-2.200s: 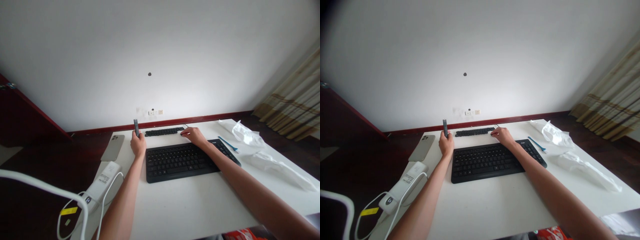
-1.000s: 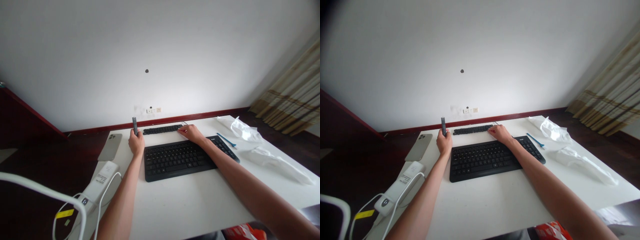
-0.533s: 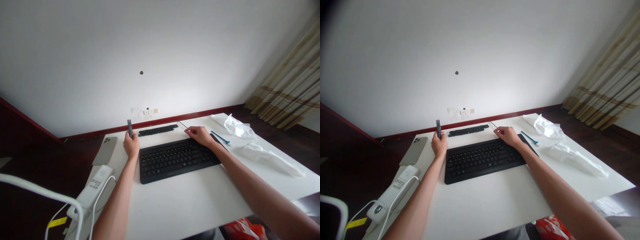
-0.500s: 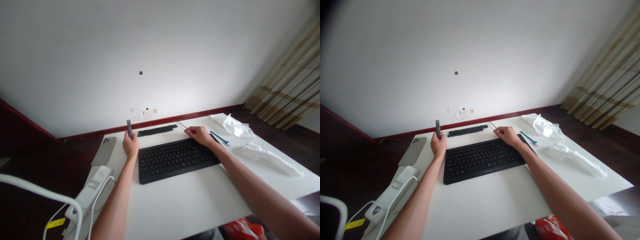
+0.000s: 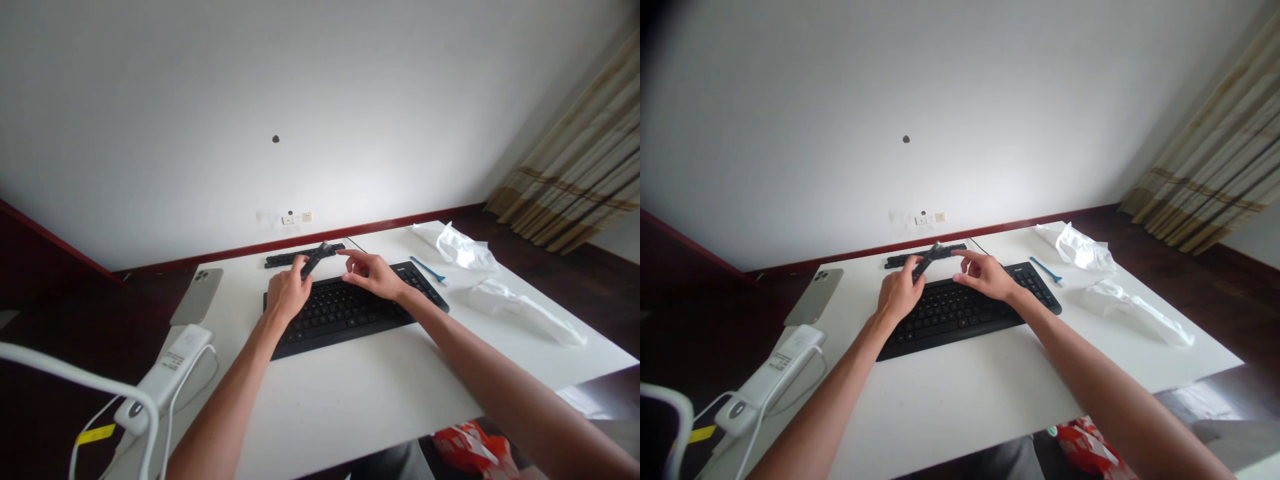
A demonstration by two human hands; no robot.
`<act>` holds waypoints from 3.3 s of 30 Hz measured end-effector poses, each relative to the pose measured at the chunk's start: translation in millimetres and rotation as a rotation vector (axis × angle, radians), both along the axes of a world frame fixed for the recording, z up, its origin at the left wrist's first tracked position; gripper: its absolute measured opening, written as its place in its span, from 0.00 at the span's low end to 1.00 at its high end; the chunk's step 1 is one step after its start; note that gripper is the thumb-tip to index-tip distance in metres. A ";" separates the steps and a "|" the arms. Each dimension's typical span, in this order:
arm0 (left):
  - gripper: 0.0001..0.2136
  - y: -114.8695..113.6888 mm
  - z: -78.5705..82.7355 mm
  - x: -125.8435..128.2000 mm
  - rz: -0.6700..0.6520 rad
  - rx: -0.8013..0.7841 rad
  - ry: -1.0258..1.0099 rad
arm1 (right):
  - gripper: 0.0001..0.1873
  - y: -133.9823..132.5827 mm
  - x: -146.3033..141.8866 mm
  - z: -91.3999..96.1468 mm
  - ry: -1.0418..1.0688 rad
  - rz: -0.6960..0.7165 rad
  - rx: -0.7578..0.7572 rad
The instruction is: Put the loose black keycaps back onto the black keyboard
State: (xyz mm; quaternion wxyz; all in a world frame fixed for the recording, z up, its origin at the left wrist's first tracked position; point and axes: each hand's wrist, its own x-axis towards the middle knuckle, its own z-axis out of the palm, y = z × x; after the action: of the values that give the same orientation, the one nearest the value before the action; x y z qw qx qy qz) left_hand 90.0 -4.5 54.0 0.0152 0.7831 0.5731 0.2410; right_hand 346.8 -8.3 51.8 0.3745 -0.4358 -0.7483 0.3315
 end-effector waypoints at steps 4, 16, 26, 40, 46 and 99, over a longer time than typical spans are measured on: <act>0.15 -21.5 -2.2 28.4 -0.142 -0.037 0.086 | 0.33 -8.6 -14.2 2.2 0.194 0.209 -0.141; 0.13 -21.9 -11.9 32.3 -0.096 -0.123 0.052 | 0.19 16.5 21.6 6.6 0.687 -0.188 -0.152; 0.24 -47.9 -12.4 59.0 -0.545 0.016 -0.001 | 0.09 34.3 36.4 -1.8 0.942 -0.341 -0.209; 0.35 -67.4 -27.7 105.0 -0.515 0.026 0.167 | 0.10 23.2 21.7 4.4 1.087 -0.245 -0.283; 0.34 -64.4 -30.0 103.6 -0.536 0.019 0.140 | 0.12 21.5 19.3 5.1 1.031 -0.320 -0.241; 0.26 -64.2 -24.7 98.9 -0.618 0.065 0.227 | 0.14 10.9 35.7 9.8 0.596 0.231 -0.688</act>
State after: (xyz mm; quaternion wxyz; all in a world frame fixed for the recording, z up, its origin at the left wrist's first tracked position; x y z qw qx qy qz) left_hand 188.9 -68.7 29.3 -0.0013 0.9419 0.2984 0.1541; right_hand 382.5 2.5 61.6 0.3673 -0.3343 -0.4983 0.7106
